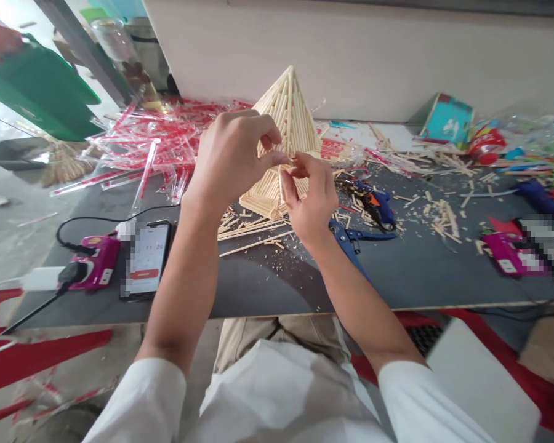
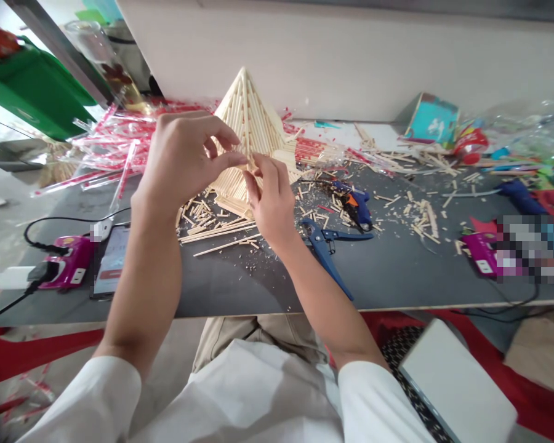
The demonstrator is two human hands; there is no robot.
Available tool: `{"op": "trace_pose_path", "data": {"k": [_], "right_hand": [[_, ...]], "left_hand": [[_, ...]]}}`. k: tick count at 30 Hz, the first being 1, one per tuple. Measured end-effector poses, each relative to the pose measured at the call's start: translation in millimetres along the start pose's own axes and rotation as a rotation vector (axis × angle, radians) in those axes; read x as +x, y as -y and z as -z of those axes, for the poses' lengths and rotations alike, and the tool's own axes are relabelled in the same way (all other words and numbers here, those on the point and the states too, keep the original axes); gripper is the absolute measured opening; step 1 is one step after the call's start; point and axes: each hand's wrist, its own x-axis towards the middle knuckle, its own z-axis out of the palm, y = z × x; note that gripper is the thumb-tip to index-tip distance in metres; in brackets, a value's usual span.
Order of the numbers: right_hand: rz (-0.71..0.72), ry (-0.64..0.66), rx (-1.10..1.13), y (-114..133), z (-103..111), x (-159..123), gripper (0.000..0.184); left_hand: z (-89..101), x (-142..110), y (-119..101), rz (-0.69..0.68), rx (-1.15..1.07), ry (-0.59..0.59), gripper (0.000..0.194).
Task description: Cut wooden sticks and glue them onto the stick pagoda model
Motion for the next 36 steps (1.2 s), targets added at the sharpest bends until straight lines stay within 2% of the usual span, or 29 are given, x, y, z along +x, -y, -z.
{"op": "trace_pose_path", "data": {"k": [8,16,24,31,36], "right_hand": [[0.017,-0.037,-0.019,-6.8,-8.3,-2.4,0.026],[0.052,-0.022,-0.049,-5.1,-8.6,-0.3,0.027],[-0.007,0.066,-0.037,0.8,-4.3,1.5,0.028],[0.017,0.04,-0.027,5.4,0.0,5.1,0.026],[0.01,0.026,-0.011,2.6,-0.3,3.4,0.023]], "left_hand": [[5.4,0.9,-3.9,0.098,0.055,0.053,0.013],[7.8,2.0,-5.5,0.064,0.057,0.073,0.013],[6.7,0.7,-4.7,0.051,0.056,0.038,0.011],[6.3,2.3,-5.9,0.035,0.072,0.018,0.01],[7.5,2.7,-5.8,0.06,0.039,0.049,0.01]]}}
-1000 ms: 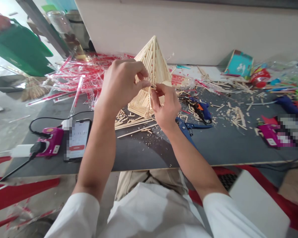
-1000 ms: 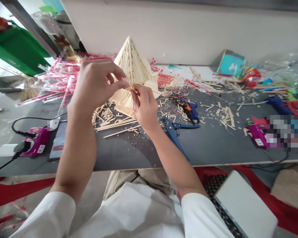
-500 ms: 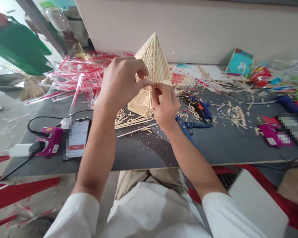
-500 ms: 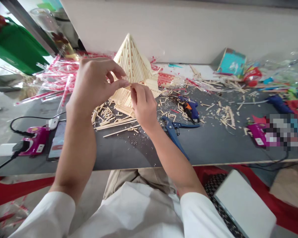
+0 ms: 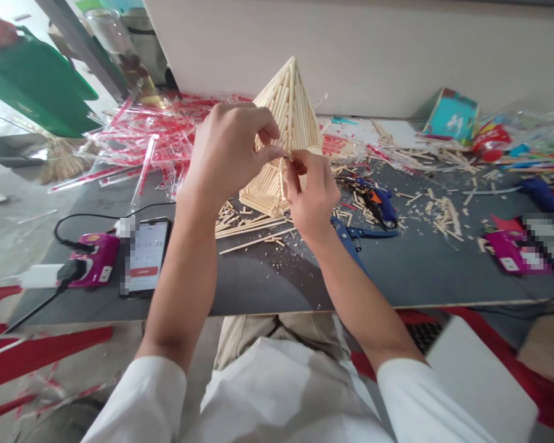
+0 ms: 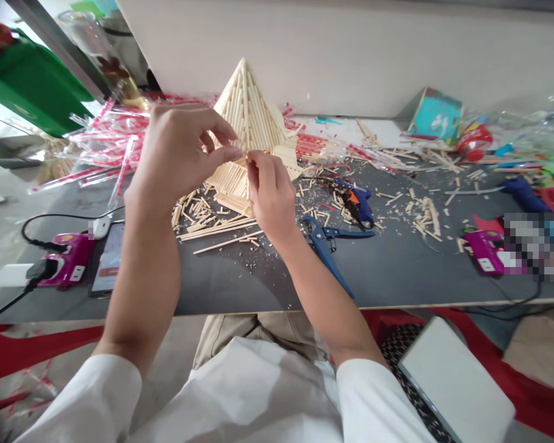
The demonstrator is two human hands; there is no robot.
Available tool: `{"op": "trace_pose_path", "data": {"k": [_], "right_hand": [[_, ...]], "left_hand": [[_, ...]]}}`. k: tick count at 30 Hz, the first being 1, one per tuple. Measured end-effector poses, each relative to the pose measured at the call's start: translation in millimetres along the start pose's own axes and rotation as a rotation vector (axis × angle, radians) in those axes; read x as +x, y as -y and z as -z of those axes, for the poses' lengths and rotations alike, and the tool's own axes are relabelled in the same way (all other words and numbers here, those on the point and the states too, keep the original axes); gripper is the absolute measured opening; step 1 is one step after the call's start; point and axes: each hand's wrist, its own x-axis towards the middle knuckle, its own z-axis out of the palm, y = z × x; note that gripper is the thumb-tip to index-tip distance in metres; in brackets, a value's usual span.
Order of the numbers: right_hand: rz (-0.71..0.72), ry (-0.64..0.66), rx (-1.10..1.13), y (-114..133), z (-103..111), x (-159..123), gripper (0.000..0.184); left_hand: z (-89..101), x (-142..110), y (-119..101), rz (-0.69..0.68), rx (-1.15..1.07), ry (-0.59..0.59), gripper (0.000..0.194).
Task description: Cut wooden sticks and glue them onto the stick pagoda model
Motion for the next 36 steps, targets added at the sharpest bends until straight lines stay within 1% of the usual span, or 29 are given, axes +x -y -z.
{"op": "trace_pose_path", "data": {"k": [2,6,12,17,22,26,30,36], "right_hand": [[-0.009,0.003,0.013,-1.5,0.0,-0.1,0.023],[-0.034,0.05,0.04,-2.7,1.0,2.2,0.027],[0.01,0.057,0.047,-4.2,1.2,3.7,0.03],[0.008,0.084,0.025,-6.5,-0.2,2.0,0.031],[0.013,0.08,-0.014,-6.8,-2.2,1.6,0.031],[0.016,0.056,-0.031,-4.4,0.8,2.8,0.029],[-0.029,0.053,-0.022,-3.3,7.6,3.4,0.028],[-0.177,0.097,0.073,-4.8,16.5,4.5,0.03]], "left_hand": [[0.6,-0.1,0.1,0.011,0.003,0.005,0.01],[1.0,-0.1,0.6,0.001,0.023,0.004,0.009],[-0.2,0.3,1.8,-0.009,0.04,0.001,0.012],[-1.5,0.6,3.2,-0.009,0.043,-0.01,0.012],[-0.7,0.1,3.5,-0.02,0.012,-0.008,0.011],[0.0,0.0,3.9,-0.017,-0.039,-0.001,0.011],[0.3,0.1,4.4,-0.039,0.012,-0.015,0.007],[2.6,-1.3,2.6,-0.01,0.047,-0.021,0.01]]}}
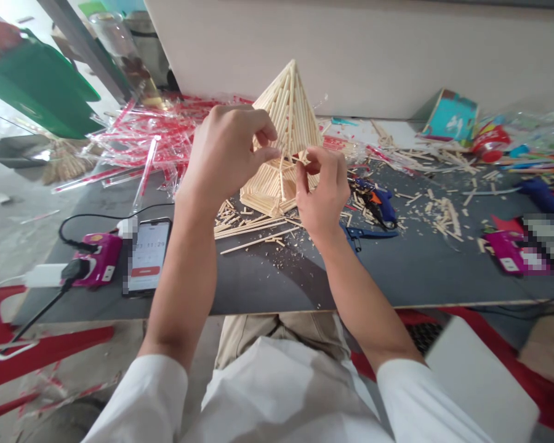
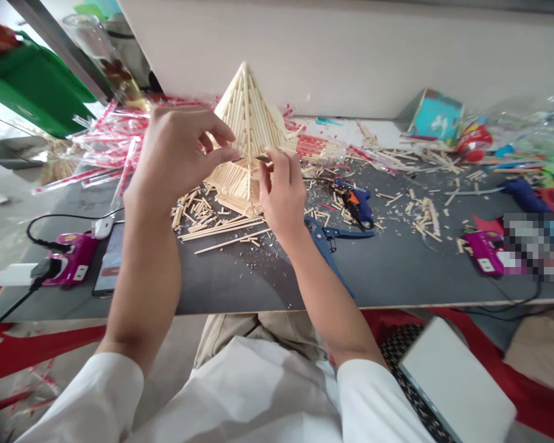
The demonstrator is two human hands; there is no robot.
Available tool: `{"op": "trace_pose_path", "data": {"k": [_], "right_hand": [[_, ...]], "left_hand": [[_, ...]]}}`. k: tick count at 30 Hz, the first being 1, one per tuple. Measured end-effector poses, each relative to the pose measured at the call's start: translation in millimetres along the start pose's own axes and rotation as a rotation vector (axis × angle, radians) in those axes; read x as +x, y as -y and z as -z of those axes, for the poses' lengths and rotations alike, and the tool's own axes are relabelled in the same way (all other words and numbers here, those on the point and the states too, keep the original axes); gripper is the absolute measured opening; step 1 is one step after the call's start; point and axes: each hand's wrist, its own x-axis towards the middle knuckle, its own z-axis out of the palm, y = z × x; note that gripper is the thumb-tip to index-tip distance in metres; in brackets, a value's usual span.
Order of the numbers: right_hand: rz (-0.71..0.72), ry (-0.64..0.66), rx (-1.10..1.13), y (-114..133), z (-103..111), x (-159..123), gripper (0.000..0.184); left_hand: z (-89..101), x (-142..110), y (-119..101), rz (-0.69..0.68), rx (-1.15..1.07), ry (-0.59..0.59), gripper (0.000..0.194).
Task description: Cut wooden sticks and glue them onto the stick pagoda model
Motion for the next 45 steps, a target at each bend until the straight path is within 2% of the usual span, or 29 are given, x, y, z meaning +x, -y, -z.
{"op": "trace_pose_path", "data": {"k": [3,7,11,13,16,18,20,23,28,34,38,40,42,44,45], "right_hand": [[-0.005,-0.033,0.012,1.4,11.0,3.8,0.03],[0.001,-0.15,-0.041,-2.2,41.3,13.9,0.028],[-0.09,-0.123,-0.06,-30.8,74.6,22.4,0.021],[-0.158,-0.077,-0.025,-57.1,84.3,23.2,0.019],[-0.293,0.001,0.091,-100.5,86.5,21.2,0.02],[-0.449,0.115,0.259,-121.9,80.8,20.1,0.024],[-0.649,0.204,0.458,-131.6,71.9,19.8,0.026],[-0.852,0.305,0.719,-126.6,57.3,19.1,0.029],[-0.975,0.368,1.03,-106.5,39.8,12.1,0.033],[-1.053,0.387,1.175,-107.0,30.6,4.2,0.035],[-1.048,0.396,1.173,-106.4,30.1,0.8,0.031],[-1.017,0.424,1.144,-103.0,31.9,-1.5,0.025],[-0.993,0.45,1.12,-99.1,34.4,-4.3,0.022],[-0.985,0.462,1.094,-96.5,36.7,-7.3,0.02],[-0.985,0.458,1.083,-95.9,37.4,-8.9,0.02]], "left_hand": [[5.6,-2.3,-4.2,0.023,0.028,-0.006,0.01],[18.0,-13.8,-13.8,0.005,0.024,0.002,0.01],[21.3,-45.0,-18.0,0.04,-0.017,0.032,0.016],[13.3,-66.9,-13.5,0.137,-0.051,0.069,0.019],[-10.2,-96.4,-0.9,0.395,-0.184,0.122,0.028],[-28.0,-107.3,5.4,0.58,-0.419,0.169,0.034],[-43.0,-109.5,5.9,0.687,-0.652,0.173,0.038],[-56.6,-102.7,-2.6,0.73,-0.875,0.144,0.039],[-68.2,-95.1,-12.3,0.741,-1.022,0.137,0.035],[-79.7,-95.8,-6.5,0.774,-1.065,0.061,0.034],[-81.9,-95.0,-1.0,0.777,-1.061,0.054,0.035],[-79.5,-96.3,3.1,0.774,-1.017,0.075,0.035],[-72.3,-98.6,6.7,0.738,-0.861,0.103,0.035],[-58.6,-100.0,7.8,0.654,-0.555,0.085,0.034],[-49.5,-99.4,7.4,0.598,-0.366,0.037,0.033]]}}
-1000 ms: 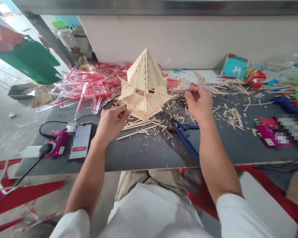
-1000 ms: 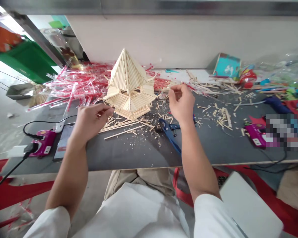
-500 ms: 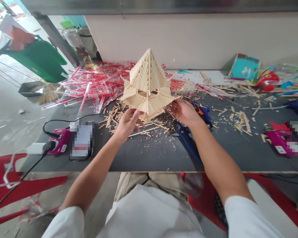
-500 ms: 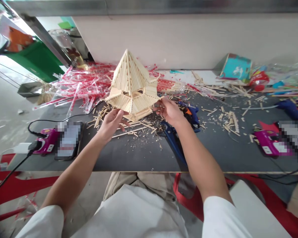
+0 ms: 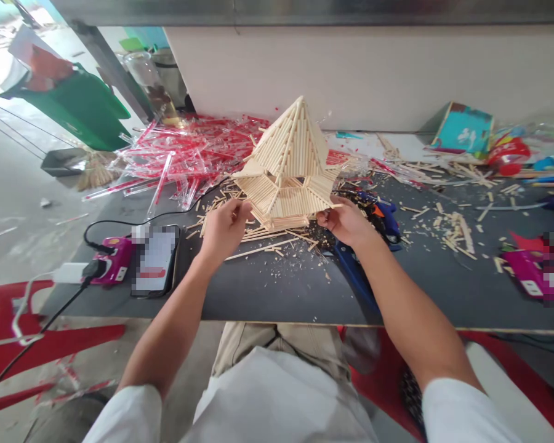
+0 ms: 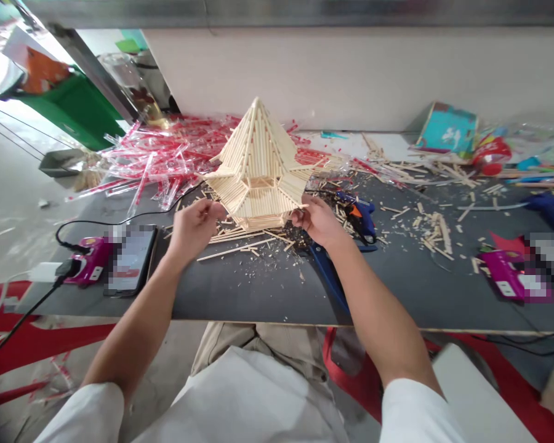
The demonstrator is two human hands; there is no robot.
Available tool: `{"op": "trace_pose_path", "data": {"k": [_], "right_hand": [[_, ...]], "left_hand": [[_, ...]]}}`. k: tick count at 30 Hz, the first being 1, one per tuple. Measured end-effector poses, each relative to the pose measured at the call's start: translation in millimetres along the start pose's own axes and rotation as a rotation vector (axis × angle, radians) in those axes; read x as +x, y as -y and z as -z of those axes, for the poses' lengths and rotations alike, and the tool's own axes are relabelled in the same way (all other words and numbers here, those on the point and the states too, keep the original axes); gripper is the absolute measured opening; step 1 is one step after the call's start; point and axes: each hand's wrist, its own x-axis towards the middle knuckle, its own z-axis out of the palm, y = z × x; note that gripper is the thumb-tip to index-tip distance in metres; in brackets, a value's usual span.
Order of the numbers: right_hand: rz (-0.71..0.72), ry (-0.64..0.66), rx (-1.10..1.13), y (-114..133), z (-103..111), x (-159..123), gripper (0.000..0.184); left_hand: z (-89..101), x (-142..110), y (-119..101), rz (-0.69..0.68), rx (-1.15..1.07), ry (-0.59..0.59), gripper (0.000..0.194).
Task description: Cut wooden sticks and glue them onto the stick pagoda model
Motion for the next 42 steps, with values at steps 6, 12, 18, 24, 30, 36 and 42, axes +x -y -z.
{"op": "trace_pose_path", "data": {"k": [6,12,18,24,30,36,42], "right_hand": [[0.041,0.0,0.015,-7.7,2.8,-1.3,0.027],[0.049,-0.014,0.022,-9.8,-0.1,-3.0,0.025],[0.039,-0.011,0.006,-10.6,0.7,-3.0,0.023],[0.051,-0.021,-0.02,-11.4,1.8,-2.5,0.027],[0.046,-0.052,-0.013,-9.2,-3.1,-4.5,0.03],[0.057,-0.026,-0.004,-12.0,0.0,-2.3,0.028],[0.064,0.001,0.006,-14.9,5.4,-0.5,0.027]], "left_hand": [[53.5,22.4,-37.9,-0.306,0.352,-0.249,0.014],[65.7,73.3,-56.2,-0.318,0.448,-0.091,0.02],[52.2,86.1,-56.5,-0.304,0.342,-0.042,0.018],[54.1,84.3,-56.3,-0.332,0.27,-0.069,0.013],[52.9,83.6,-59.5,-0.318,0.255,-0.021,0.009],[50.4,83.0,-60.2,-0.375,0.32,-0.031,0.016],[49.2,80.5,-63.1,-0.417,0.346,-0.043,0.017]]}}
